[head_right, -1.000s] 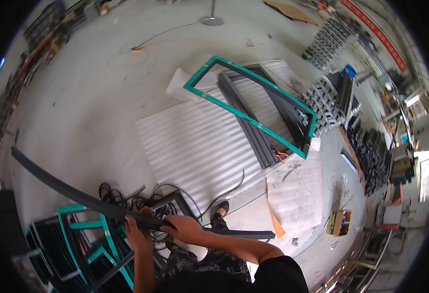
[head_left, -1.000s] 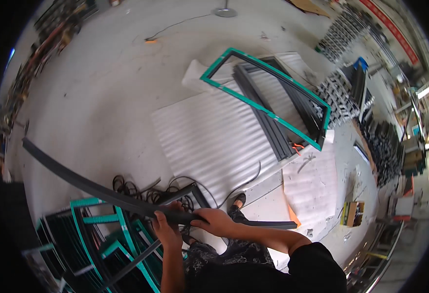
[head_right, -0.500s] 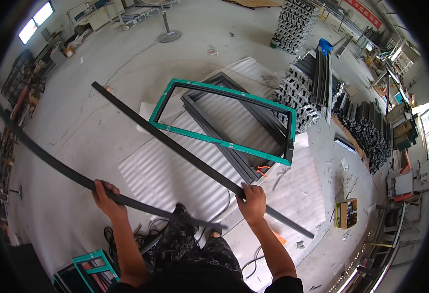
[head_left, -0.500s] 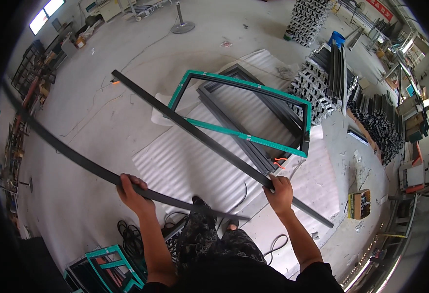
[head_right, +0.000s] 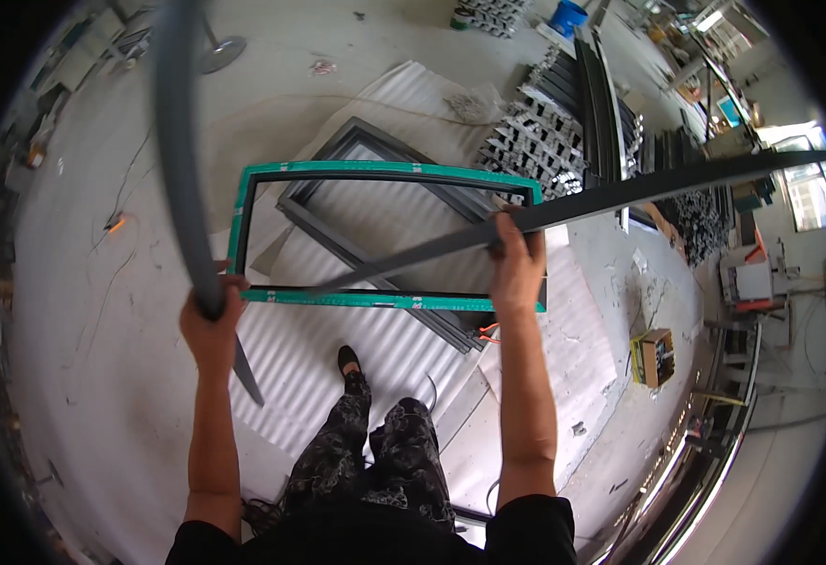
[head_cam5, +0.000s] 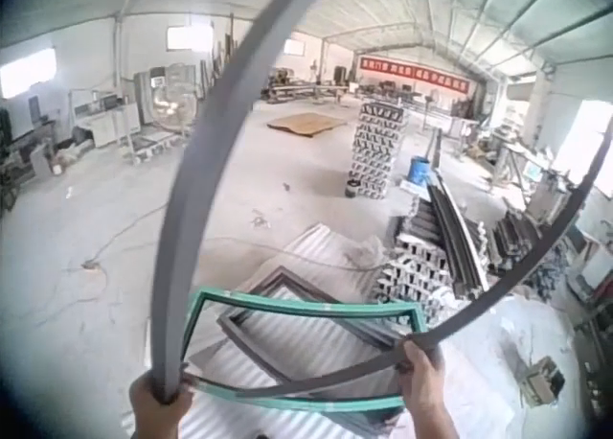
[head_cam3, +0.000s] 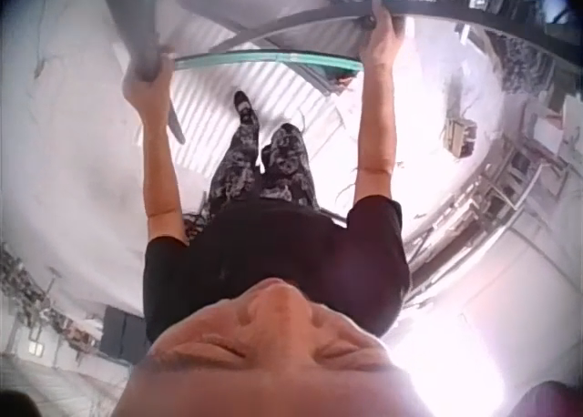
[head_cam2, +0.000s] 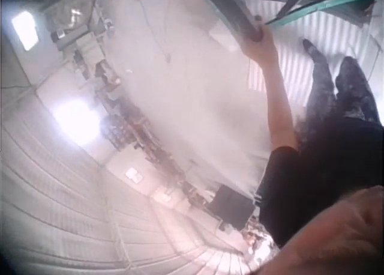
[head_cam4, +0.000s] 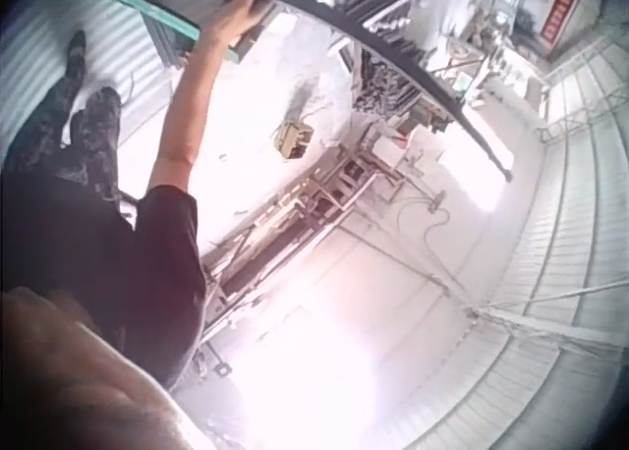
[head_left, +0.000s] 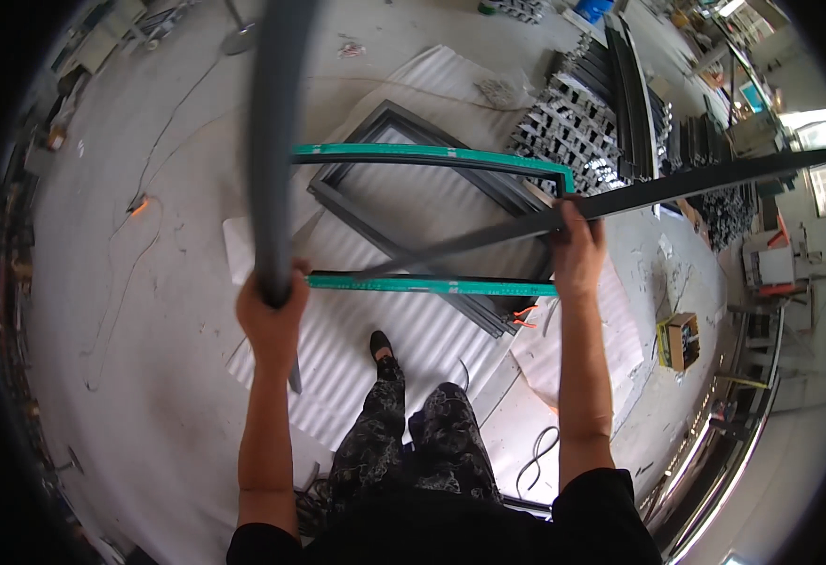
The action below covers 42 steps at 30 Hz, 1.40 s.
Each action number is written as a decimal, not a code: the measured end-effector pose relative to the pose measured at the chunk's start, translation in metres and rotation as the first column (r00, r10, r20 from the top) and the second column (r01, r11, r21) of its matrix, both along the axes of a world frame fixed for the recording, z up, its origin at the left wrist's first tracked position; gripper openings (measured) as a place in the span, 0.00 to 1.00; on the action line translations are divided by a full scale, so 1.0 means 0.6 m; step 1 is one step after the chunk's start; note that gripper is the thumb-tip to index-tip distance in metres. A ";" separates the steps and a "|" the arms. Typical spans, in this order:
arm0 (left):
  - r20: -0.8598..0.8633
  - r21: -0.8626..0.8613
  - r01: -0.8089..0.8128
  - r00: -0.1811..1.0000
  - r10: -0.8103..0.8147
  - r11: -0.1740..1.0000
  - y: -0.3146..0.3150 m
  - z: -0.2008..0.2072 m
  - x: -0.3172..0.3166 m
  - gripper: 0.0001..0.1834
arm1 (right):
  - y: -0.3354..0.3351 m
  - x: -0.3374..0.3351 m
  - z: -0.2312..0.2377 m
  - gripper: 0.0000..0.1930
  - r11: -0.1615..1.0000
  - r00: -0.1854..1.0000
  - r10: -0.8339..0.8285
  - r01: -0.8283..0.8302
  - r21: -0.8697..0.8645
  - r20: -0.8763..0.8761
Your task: The person operates a console to control a machine, positions long metal strips onto the cutting platform, and uses a saw to cut them into sections. They then move to another area and place the cut strips into a green metal frame on the floor.
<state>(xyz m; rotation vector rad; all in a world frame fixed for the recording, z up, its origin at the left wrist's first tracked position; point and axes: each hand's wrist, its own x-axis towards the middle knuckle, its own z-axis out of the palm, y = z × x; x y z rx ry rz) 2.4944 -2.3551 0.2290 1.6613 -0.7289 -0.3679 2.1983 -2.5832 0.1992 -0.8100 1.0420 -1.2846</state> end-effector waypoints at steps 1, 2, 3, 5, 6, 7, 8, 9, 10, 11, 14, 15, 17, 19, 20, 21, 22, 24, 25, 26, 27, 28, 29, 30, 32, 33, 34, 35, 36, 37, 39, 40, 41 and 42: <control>0.176 0.179 0.053 0.981 -0.085 0.982 -0.031 -0.028 0.003 0.16 | -0.010 0.024 -0.034 0.13 0.998 0.998 -0.033 0.029 0.062 0.051; 0.109 0.289 0.149 0.976 -0.187 0.946 -0.055 -0.062 -0.002 0.20 | -0.008 0.046 -0.075 0.12 0.986 0.991 -0.122 0.114 0.126 0.056; 0.211 0.232 0.209 0.942 -0.259 0.950 -0.081 -0.099 -0.013 0.24 | 0.002 0.068 -0.120 0.12 0.976 0.979 -0.181 0.168 0.136 0.092; 0.200 0.286 0.328 0.898 -0.391 0.900 -0.127 -0.170 -0.031 0.28 | 0.030 0.103 -0.206 0.14 0.899 0.956 -0.284 0.240 0.366 0.070; 0.274 0.440 0.361 0.818 -0.506 0.822 -0.134 -0.197 -0.033 0.31 | 0.057 0.119 -0.244 0.14 0.827 0.935 -0.352 0.293 0.480 0.036; 0.274 0.535 0.363 0.780 -0.563 0.763 -0.140 -0.225 -0.035 0.32 | 0.083 0.134 -0.279 0.14 0.801 0.926 -0.367 0.266 0.536 0.090; 0.294 0.596 0.348 0.744 -0.600 0.724 -0.142 -0.251 -0.032 0.32 | 0.104 0.147 -0.311 0.14 0.730 0.939 -0.340 0.232 0.644 0.047; 0.310 0.656 0.327 0.705 -0.638 0.680 -0.142 -0.274 -0.026 0.32 | 0.123 0.159 -0.341 0.15 0.667 0.947 -0.317 0.187 0.721 0.047; 0.285 0.702 0.333 0.679 -0.677 0.630 -0.141 -0.294 -0.015 0.30 | 0.138 0.177 -0.370 0.15 0.602 0.949 -0.309 0.146 0.785 0.061; 0.264 0.741 0.335 0.652 -0.711 0.582 -0.147 -0.317 0.000 0.29 | 0.139 0.195 -0.400 0.15 0.530 0.948 -0.312 0.116 0.840 0.066; 0.112 0.848 0.363 0.591 -0.799 0.387 -0.158 -0.384 0.057 0.22 | 0.155 0.243 -0.475 0.13 0.443 0.961 -0.271 0.070 0.894 0.059; 0.104 0.860 0.358 0.574 -0.812 0.363 -0.163 -0.406 0.072 0.21 | 0.153 0.257 -0.497 0.13 0.406 0.941 -0.323 0.036 0.913 0.107; 0.121 0.838 0.395 0.539 -0.834 0.377 -0.169 -0.443 0.093 0.20 | 0.144 0.239 -0.527 0.15 0.356 0.933 -0.227 -0.187 0.916 0.279; 0.129 0.832 0.404 0.527 -0.840 0.381 -0.177 -0.481 0.112 0.21 | 0.113 0.193 -0.552 0.15 0.275 0.934 0.258 -0.316 0.908 0.247; 0.130 0.830 0.407 0.526 -0.840 0.383 -0.183 -0.502 0.121 0.21 | 0.094 0.169 -0.560 0.15 0.458 0.845 0.535 -0.277 0.845 -0.013; 0.121 0.819 0.422 0.535 -0.836 0.388 -0.188 -0.522 0.130 0.21 | 0.070 0.133 -0.568 0.19 0.654 0.435 0.740 -0.287 0.701 -0.513; 0.073 0.824 0.438 0.547 -0.834 0.360 -0.192 -0.541 0.143 0.19 | 0.047 0.111 -0.580 0.24 0.880 0.248 0.459 -0.259 0.398 -0.853; 0.005 0.806 0.485 0.568 -0.823 0.340 -0.197 -0.583 0.164 0.16 | -0.029 0.059 -0.627 0.37 0.794 -0.027 0.297 -0.549 0.262 -0.955; -0.047 0.794 0.514 0.584 -0.811 0.324 -0.198 -0.604 0.176 0.16 | -0.056 0.050 -0.652 0.40 0.706 -0.117 0.250 -0.658 0.263 -0.961; -0.090 0.799 0.517 0.608 -0.789 0.308 -0.197 -0.624 0.189 0.15 | -0.078 0.045 -0.680 0.38 0.601 -0.200 0.289 -0.723 0.340 -0.936; -0.135 0.801 0.522 0.633 -0.762 0.292 -0.193 -0.643 0.201 0.15 | -0.097 0.042 -0.708 0.36 0.504 -0.229 0.279 -0.791 0.346 -0.932; -0.157 0.790 0.531 0.658 -0.737 0.306 -0.186 -0.665 0.215 0.14 | -0.112 0.046 -0.737 0.34 0.433 -0.296 0.395 -0.775 0.460 -0.870; -0.181 0.785 0.540 0.668 -0.722 0.303 -0.179 -0.687 0.234 0.14 | -0.119 0.050 -0.761 0.32 0.307 -0.424 0.529 -0.712 0.631 -0.736; -0.237 0.788 0.545 0.698 -0.676 0.286 -0.170 -0.713 0.254 0.14 | -0.120 0.055 -0.781 0.26 0.348 -0.295 0.464 -0.806 0.478 -0.835; -0.354 0.796 0.559 0.740 -0.572 0.231 -0.156 -0.765 0.299 0.14 | -0.109 0.078 -0.817 0.22 0.385 -0.163 0.445 -0.853 0.352 -0.881; -0.324 0.776 0.568 0.733 -0.599 0.275 -0.149 -0.791 0.315 0.15 | -0.100 0.090 -0.834 0.20 0.393 -0.138 0.451 -0.856 0.335 -0.882; -0.345 0.810 0.538 0.757 -0.555 0.231 -0.145 -0.812 0.332 0.14 | -0.094 0.102 -0.852 0.18 0.367 -0.150 0.438 -0.871 0.328 -0.887; -0.367 0.835 0.517 0.778 -0.511 0.187 -0.146 -0.836 0.348 0.14 | -0.086 0.109 -0.867 0.18 0.349 -0.154 0.402 -0.885 0.307 -0.902; -0.335 0.842 0.500 0.781 -0.527 0.205 -0.150 -0.864 0.357 0.14 | -0.083 0.115 -0.885 0.18 0.332 -0.200 0.435 -0.871 0.362 -0.878; -0.317 0.873 0.459 0.792 -0.522 0.166 -0.151 -0.884 0.359 0.13 | -0.079 0.118 -0.901 0.18 0.324 -0.209 0.462 -0.865 0.383 -0.862; -0.327 0.825 0.511 0.779 -0.536 0.239 -0.156 -0.918 0.359 0.12 | -0.076 0.120 -0.933 0.18 0.342 -0.224 0.538 -0.823 0.453 -0.813; -0.328 0.821 0.514 0.781 -0.531 0.249 -0.158 -0.930 0.354 0.12 | -0.077 0.120 -0.948 0.18 0.347 -0.234 0.574 -0.798 0.492 -0.785; -0.337 0.790 0.537 0.783 -0.523 0.296 -0.158 -0.940 0.347 0.12 | -0.077 0.119 -0.960 0.18 0.337 -0.255 0.586 -0.786 0.518 -0.769; -0.342 0.780 0.548 0.778 -0.527 0.303 -0.160 -0.949 0.341 0.13 | -0.078 0.116 -0.971 0.18 0.325 -0.286 0.598 -0.768 0.552 -0.749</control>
